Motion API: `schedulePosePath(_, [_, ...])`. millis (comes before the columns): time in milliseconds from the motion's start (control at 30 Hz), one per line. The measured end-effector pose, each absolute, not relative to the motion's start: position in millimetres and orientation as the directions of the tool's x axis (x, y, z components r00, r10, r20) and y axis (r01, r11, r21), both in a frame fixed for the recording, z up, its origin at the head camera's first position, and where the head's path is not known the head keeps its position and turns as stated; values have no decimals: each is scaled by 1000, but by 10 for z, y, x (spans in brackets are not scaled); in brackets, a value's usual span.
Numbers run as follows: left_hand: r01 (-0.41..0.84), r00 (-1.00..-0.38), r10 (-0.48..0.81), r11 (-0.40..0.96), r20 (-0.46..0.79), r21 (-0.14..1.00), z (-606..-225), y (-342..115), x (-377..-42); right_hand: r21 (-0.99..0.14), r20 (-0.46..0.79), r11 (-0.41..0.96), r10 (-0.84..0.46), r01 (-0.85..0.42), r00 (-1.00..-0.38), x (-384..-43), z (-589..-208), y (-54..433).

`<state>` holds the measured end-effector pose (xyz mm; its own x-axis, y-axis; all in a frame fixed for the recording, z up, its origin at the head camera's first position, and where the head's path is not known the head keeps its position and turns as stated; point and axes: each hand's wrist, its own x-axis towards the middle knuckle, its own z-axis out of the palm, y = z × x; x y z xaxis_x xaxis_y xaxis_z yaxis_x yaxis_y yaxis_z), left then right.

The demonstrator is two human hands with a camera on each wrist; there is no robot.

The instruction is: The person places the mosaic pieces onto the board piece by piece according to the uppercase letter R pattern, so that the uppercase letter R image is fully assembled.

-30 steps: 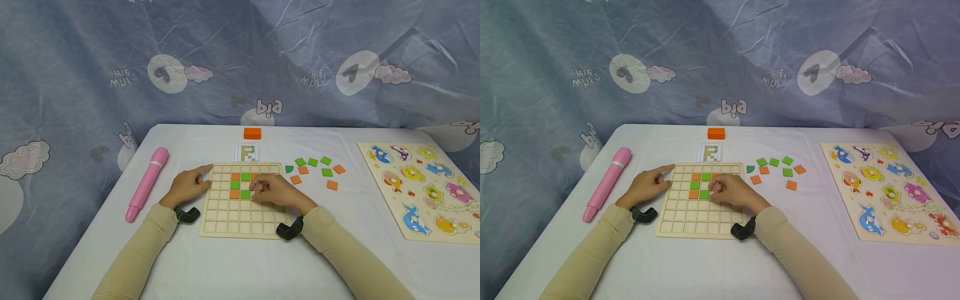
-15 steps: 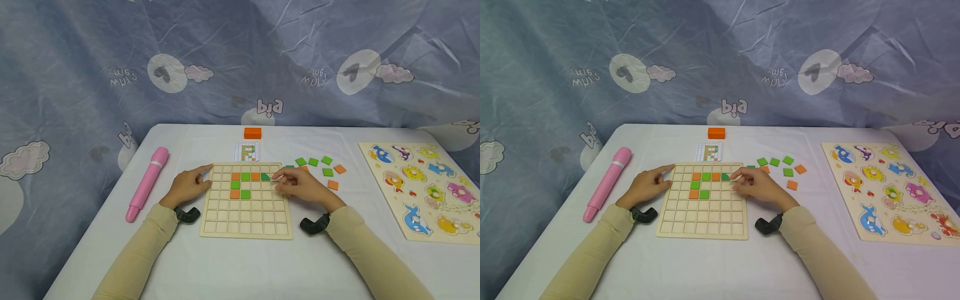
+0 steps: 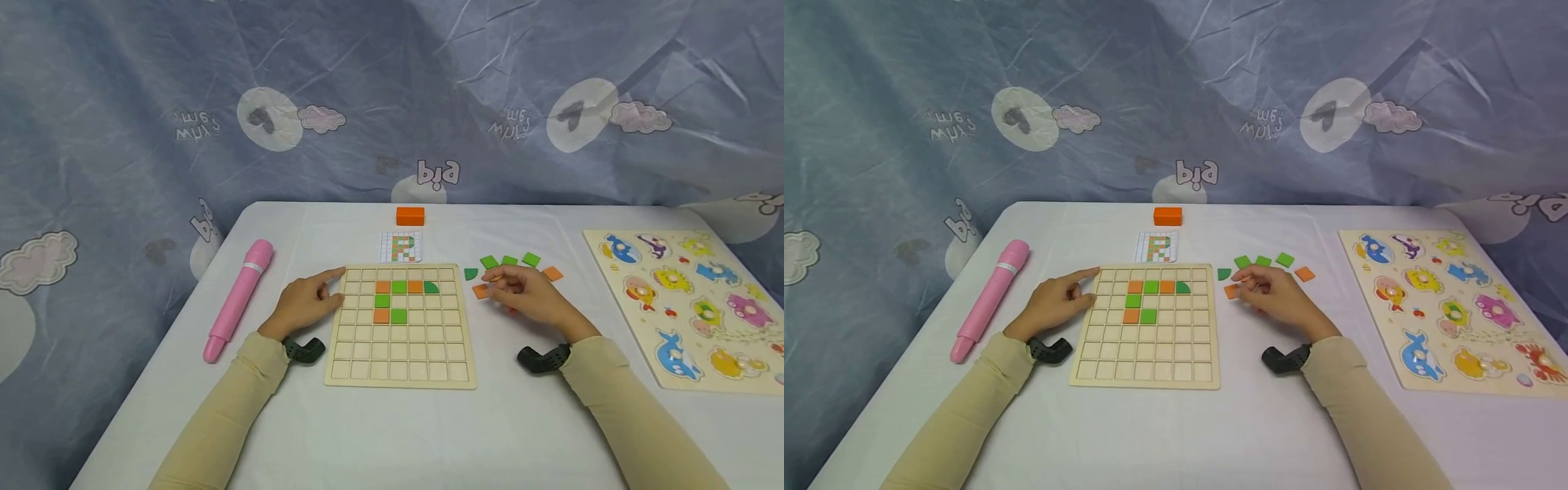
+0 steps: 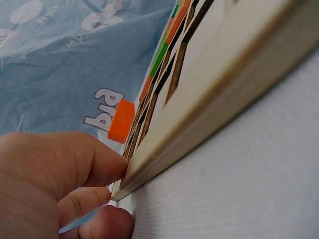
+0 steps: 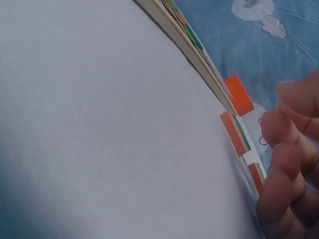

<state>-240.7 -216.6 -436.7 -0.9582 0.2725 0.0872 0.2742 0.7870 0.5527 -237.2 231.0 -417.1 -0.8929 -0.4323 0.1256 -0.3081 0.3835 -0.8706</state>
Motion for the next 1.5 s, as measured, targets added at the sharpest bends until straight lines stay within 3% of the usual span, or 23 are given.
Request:
schedulePosePath(500, [275, -958, 272, 789, 89, 549, -4383, -2174, -2442, -883, 97, 385, -409, -268, -908, -2387, -4202, 2358])
schedulePosePath(933, [260, -961, 267, 796, 69, 546, -4377, -2165, -2417, -807, 39, 540, -358, -241, -933, -2401, -4284, 2341])
schedulePosePath(1500, [264, -960, 268, 795, 74, 546, -4383, -2166, -2422, -740, 59, 614, -346, -274, -936, -2404, -4292, 2304])
